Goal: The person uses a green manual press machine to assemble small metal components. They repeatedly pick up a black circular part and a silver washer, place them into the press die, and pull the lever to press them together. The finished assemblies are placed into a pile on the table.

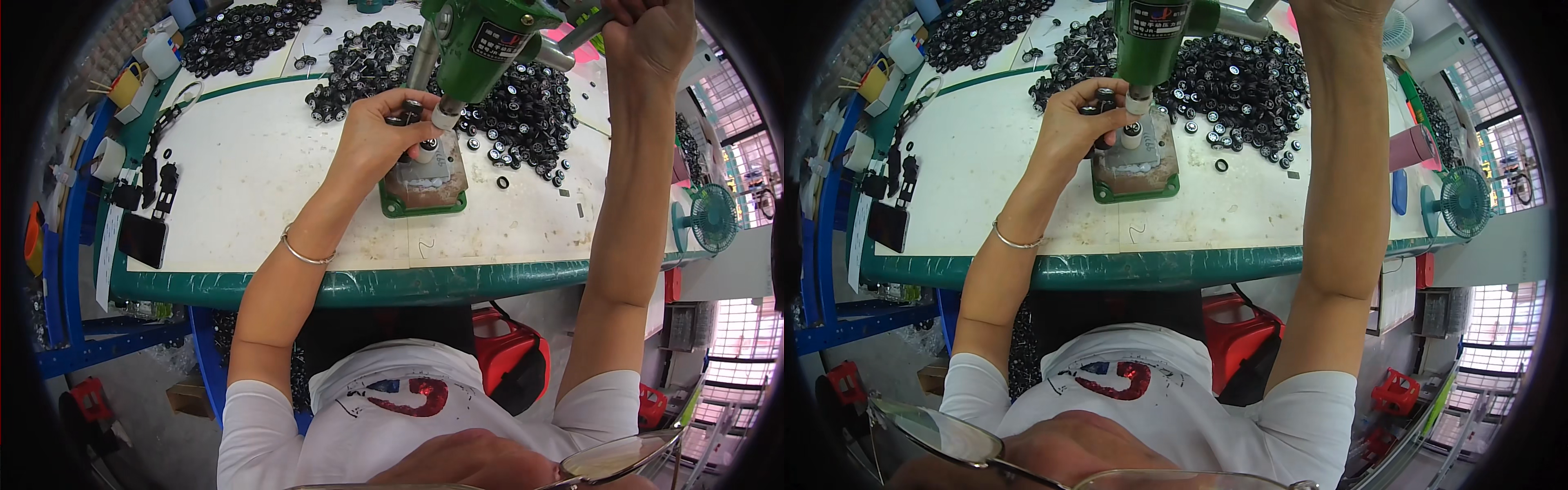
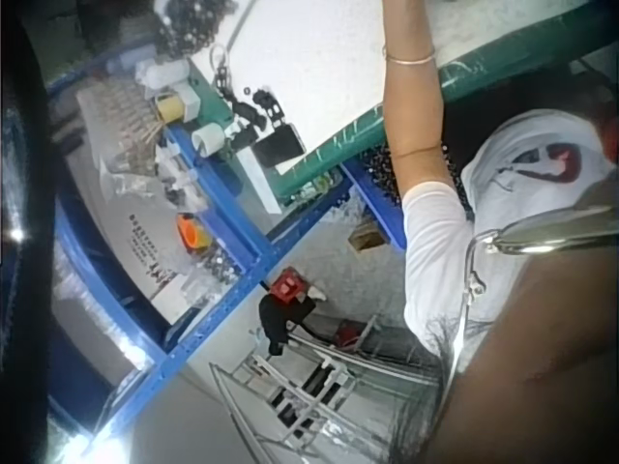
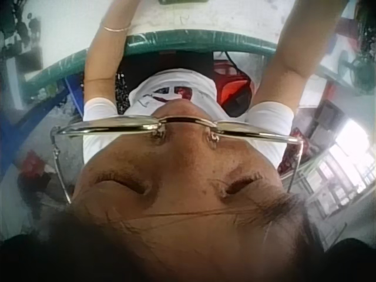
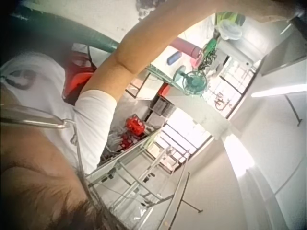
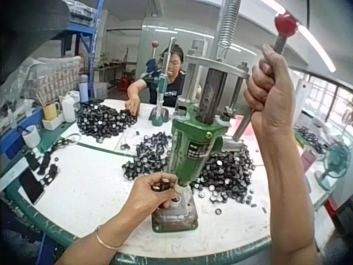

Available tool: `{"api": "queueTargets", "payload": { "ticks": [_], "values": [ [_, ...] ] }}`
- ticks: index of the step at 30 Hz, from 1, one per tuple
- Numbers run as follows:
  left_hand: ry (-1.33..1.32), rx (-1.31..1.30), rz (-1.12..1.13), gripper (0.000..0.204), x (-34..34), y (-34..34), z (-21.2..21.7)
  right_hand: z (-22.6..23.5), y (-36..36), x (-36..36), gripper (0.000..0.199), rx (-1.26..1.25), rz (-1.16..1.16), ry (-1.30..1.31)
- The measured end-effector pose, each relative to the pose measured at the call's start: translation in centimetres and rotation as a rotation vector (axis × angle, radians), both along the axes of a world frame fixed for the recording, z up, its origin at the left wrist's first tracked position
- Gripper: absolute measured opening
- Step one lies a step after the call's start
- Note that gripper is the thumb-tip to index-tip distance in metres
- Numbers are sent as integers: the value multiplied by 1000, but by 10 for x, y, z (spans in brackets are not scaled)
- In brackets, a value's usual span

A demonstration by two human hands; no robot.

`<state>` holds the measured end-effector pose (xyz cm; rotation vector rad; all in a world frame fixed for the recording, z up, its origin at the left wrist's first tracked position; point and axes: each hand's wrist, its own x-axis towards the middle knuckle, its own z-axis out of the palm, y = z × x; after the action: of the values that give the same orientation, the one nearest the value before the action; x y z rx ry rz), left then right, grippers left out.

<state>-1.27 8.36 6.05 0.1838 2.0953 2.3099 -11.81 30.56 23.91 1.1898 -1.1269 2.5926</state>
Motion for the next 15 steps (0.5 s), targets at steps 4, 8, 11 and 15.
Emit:
{"api": "queueTargets", "payload": {
  "ticks": [4,8,11,15],
  "values": [
    [19,56,-1,31,-1,-2,-9,2,-10,20,34,-150,-1,-129],
    [19,18,-20,30,-1,-3,-8,-12,-30,69,28,99,-454,322],
    [8,28,-41,30,-1,-3,-8,-19,-51,89,30,22,-806,313],
    [-40,58,-67,27,-3,-5,-9,-18,-46,82,31,58,-623,427]
  ]
}}
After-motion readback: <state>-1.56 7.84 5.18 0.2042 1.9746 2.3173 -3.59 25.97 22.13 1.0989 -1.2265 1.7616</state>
